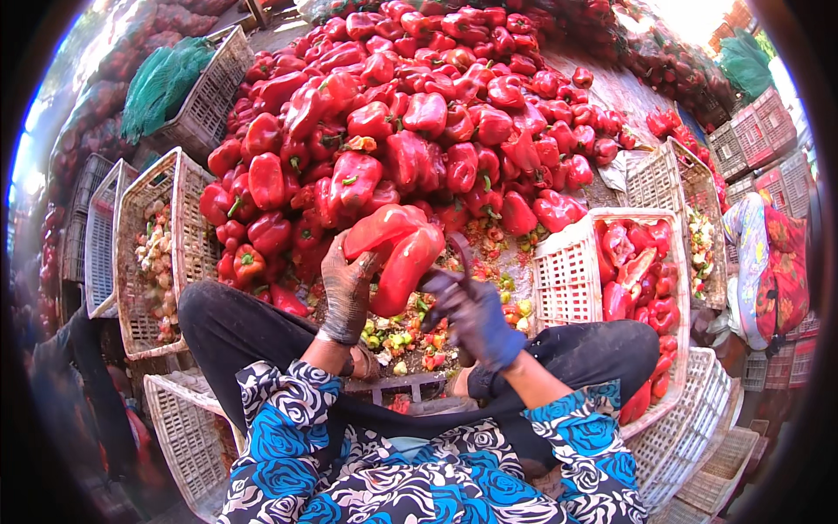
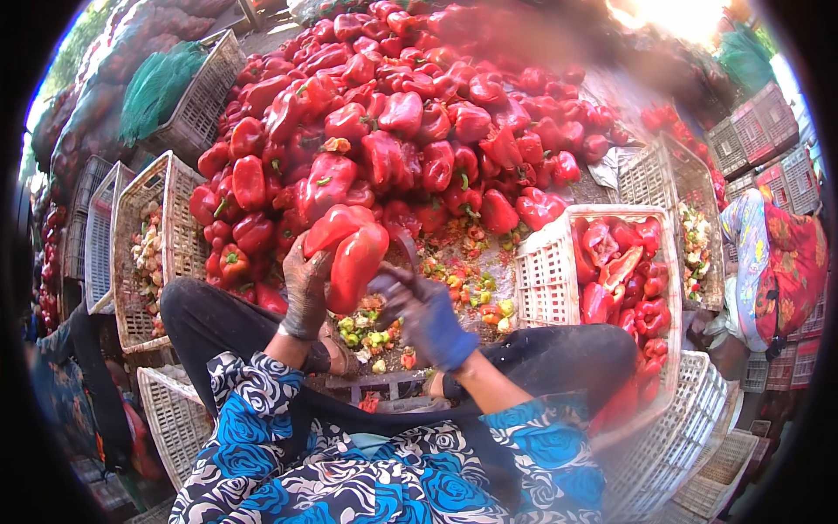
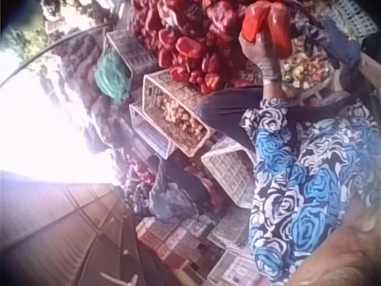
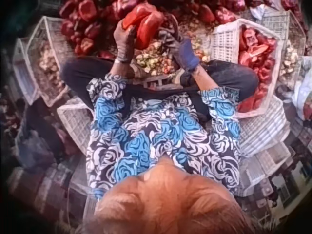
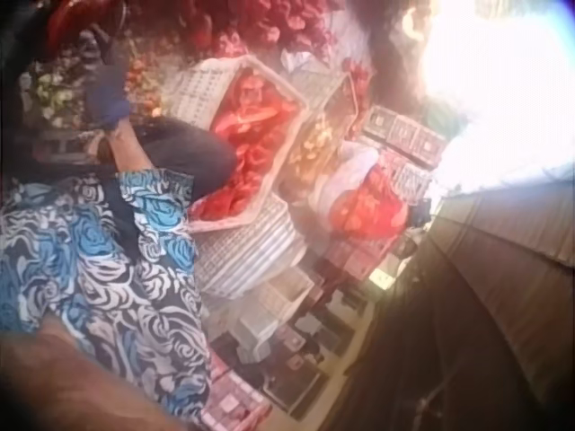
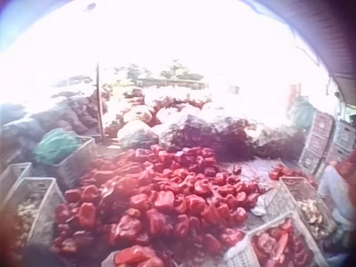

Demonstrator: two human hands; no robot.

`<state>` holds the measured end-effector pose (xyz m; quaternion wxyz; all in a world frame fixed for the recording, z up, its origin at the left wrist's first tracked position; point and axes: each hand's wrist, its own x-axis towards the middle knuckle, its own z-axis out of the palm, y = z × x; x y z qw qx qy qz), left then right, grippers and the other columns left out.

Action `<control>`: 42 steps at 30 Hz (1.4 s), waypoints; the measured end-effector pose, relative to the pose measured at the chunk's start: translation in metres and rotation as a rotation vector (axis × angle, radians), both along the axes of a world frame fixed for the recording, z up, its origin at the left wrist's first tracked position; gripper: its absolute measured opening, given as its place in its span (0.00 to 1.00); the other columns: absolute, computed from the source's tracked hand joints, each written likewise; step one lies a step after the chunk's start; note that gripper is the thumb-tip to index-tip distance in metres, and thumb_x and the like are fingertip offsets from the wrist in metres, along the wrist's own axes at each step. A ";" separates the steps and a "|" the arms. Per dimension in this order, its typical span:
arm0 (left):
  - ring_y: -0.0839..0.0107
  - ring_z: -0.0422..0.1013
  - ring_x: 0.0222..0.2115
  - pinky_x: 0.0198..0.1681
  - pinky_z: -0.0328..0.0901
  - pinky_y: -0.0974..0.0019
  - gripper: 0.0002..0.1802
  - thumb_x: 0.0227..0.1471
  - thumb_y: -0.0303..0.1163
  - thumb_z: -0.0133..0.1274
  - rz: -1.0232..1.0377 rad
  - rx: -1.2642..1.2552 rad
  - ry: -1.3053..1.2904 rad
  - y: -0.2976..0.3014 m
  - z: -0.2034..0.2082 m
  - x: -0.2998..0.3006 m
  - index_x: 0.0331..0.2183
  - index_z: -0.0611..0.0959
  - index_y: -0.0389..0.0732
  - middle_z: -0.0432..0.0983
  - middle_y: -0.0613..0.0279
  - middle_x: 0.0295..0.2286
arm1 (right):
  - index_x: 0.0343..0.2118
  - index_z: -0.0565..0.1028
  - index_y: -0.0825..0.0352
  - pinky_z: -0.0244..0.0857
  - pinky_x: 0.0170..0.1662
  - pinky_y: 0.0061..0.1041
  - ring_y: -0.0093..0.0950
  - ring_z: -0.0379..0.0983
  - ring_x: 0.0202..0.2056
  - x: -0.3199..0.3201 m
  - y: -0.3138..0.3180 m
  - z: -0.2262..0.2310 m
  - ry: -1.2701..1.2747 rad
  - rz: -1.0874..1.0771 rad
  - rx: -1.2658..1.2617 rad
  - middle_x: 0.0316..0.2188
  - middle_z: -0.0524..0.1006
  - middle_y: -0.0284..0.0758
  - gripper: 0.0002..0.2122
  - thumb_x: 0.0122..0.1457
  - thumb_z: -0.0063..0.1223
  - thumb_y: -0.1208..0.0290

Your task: The person cuts red peppers into pieces using a knife and puts them into a white plastic crate.

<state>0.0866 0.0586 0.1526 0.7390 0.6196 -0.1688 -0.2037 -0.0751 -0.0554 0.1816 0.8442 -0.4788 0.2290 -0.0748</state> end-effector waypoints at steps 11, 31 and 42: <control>0.65 0.75 0.31 0.37 0.68 0.65 0.30 0.36 0.34 0.63 -0.301 0.537 -0.536 0.021 0.020 -0.007 0.44 0.75 0.37 0.77 0.54 0.29 | 0.56 0.66 0.67 0.68 0.48 0.34 0.45 0.72 0.46 0.008 -0.020 0.001 -0.013 0.152 -1.101 0.49 0.73 0.48 0.30 0.49 0.62 0.68; 0.77 0.74 0.30 0.36 0.69 0.70 0.30 0.45 0.34 0.63 -0.085 0.801 -0.537 0.157 0.063 0.169 0.50 0.73 0.38 0.78 0.58 0.33 | 0.48 0.73 0.69 0.70 0.45 0.30 0.41 0.76 0.42 0.001 -0.010 -0.024 0.266 -0.068 -1.012 0.38 0.78 0.49 0.22 0.48 0.62 0.73; 0.71 0.72 0.41 0.35 0.69 0.69 0.27 0.51 0.40 0.59 -0.178 0.323 0.147 0.096 0.063 0.101 0.50 0.71 0.39 0.74 0.56 0.43 | 0.51 0.69 0.74 0.65 0.51 0.28 0.34 0.74 0.48 0.043 -0.002 -0.015 0.149 -0.487 -0.831 0.47 0.75 0.48 0.24 0.50 0.61 0.77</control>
